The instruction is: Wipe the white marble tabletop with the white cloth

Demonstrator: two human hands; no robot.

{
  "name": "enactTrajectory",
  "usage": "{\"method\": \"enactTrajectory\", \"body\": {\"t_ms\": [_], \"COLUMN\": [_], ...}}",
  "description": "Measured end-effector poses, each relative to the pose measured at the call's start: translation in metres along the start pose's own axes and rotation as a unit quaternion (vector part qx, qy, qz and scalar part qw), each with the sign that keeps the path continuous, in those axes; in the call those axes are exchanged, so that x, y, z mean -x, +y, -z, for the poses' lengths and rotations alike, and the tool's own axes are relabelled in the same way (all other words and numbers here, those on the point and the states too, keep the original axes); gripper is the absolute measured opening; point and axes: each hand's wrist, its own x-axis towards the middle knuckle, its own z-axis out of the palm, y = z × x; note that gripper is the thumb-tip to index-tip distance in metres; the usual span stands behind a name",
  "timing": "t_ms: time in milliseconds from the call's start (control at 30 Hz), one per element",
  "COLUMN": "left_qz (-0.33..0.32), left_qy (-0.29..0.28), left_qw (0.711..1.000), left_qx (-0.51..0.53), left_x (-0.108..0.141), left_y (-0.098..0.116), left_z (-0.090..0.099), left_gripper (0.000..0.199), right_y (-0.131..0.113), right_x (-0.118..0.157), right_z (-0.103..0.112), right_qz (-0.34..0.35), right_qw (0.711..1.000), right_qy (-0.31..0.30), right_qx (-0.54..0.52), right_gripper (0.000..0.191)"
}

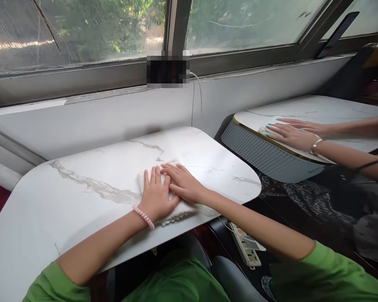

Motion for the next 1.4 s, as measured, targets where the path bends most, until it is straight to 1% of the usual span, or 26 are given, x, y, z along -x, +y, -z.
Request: {"method": "enactTrajectory", "body": {"t_ms": [67, 133, 333, 433, 533, 667, 767, 900, 1067, 1133, 1233, 1400], "left_qz": [0.018, 0.033, 0.026, 0.042, 0.058, 0.061, 0.050, 0.058, 0.069, 0.068, 0.059, 0.039], "left_qy": [0.007, 0.014, 0.014, 0.024, 0.030, 0.030, 0.027, 0.022, 0.009, 0.009, 0.011, 0.007], "left_qw": [1.000, 0.999, 0.999, 0.998, 0.997, 0.997, 0.997, 0.997, 0.996, 0.995, 0.996, 0.998], "left_qx": [-0.001, -0.007, -0.032, -0.041, -0.039, -0.042, -0.049, -0.054, -0.063, -0.065, -0.064, -0.049], "left_x": [-0.009, -0.023, -0.079, -0.102, -0.117, -0.127, -0.131, -0.130, -0.116, -0.104, -0.081, -0.028], "left_y": [-0.010, -0.025, -0.086, -0.110, -0.124, -0.135, -0.139, -0.137, -0.126, -0.119, -0.107, -0.078], "left_z": [-0.001, -0.001, 0.004, 0.005, 0.004, 0.003, 0.002, 0.001, 0.001, 0.000, -0.002, -0.003], "left_gripper": [0.063, 0.062, 0.059, 0.058, 0.057, 0.056, 0.056, 0.058, 0.060, 0.062, 0.064, 0.064], "right_y": [0.005, 0.012, 0.038, 0.047, 0.055, 0.062, 0.064, 0.065, 0.056, 0.048, 0.034, 0.001], "right_x": [-0.017, -0.038, -0.114, -0.147, -0.171, -0.187, -0.189, -0.188, -0.175, -0.163, -0.137, -0.080], "right_z": [0.000, -0.002, -0.014, -0.018, -0.019, -0.020, -0.020, -0.020, -0.021, -0.023, -0.025, -0.031], "right_qz": [0.005, 0.010, 0.008, 0.013, 0.025, 0.033, 0.032, 0.038, 0.042, 0.040, 0.035, 0.029], "right_qw": [1.000, 1.000, 0.996, 0.996, 0.995, 0.994, 0.993, 0.994, 0.995, 0.996, 0.997, 0.997], "right_qy": [-0.002, 0.008, 0.077, 0.088, 0.089, 0.097, 0.104, 0.098, 0.089, 0.082, 0.070, 0.064], "right_qx": [-0.008, -0.026, -0.033, -0.030, -0.032, -0.038, -0.035, -0.032, -0.027, -0.020, -0.007, -0.017], "right_gripper": [0.046, 0.045, 0.045, 0.044, 0.044, 0.042, 0.040, 0.039, 0.040, 0.041, 0.043, 0.042]}}
